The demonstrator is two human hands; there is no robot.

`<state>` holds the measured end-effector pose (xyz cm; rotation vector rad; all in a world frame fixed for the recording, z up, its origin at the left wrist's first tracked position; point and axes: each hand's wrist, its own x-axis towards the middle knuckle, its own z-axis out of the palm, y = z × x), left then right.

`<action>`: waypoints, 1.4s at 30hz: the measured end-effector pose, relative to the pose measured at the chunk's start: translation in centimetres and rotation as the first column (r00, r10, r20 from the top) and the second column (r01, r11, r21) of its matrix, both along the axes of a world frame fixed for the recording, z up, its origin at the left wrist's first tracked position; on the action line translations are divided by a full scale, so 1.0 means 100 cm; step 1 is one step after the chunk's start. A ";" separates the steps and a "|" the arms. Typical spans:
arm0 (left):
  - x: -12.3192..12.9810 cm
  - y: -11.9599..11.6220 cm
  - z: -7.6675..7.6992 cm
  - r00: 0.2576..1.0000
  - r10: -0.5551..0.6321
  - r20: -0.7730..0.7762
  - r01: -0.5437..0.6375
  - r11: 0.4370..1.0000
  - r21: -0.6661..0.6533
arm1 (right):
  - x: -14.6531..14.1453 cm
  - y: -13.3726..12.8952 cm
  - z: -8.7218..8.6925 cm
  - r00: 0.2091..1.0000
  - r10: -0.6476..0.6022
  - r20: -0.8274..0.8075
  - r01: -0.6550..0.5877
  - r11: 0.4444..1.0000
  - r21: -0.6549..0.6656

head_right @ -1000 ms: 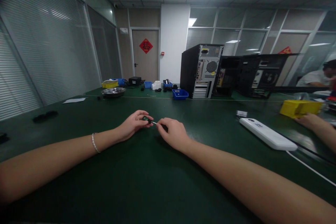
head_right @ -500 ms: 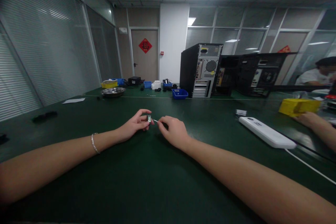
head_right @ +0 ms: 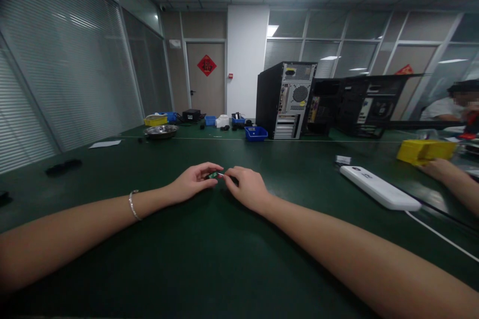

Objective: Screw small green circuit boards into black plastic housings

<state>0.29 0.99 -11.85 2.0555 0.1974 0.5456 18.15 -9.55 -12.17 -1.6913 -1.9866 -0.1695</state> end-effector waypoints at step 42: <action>0.000 -0.005 0.000 0.984 0.092 -0.155 -0.016 0.902 0.431 | 0.007 0.000 0.001 0.994 -0.041 -0.103 0.043 0.999 0.024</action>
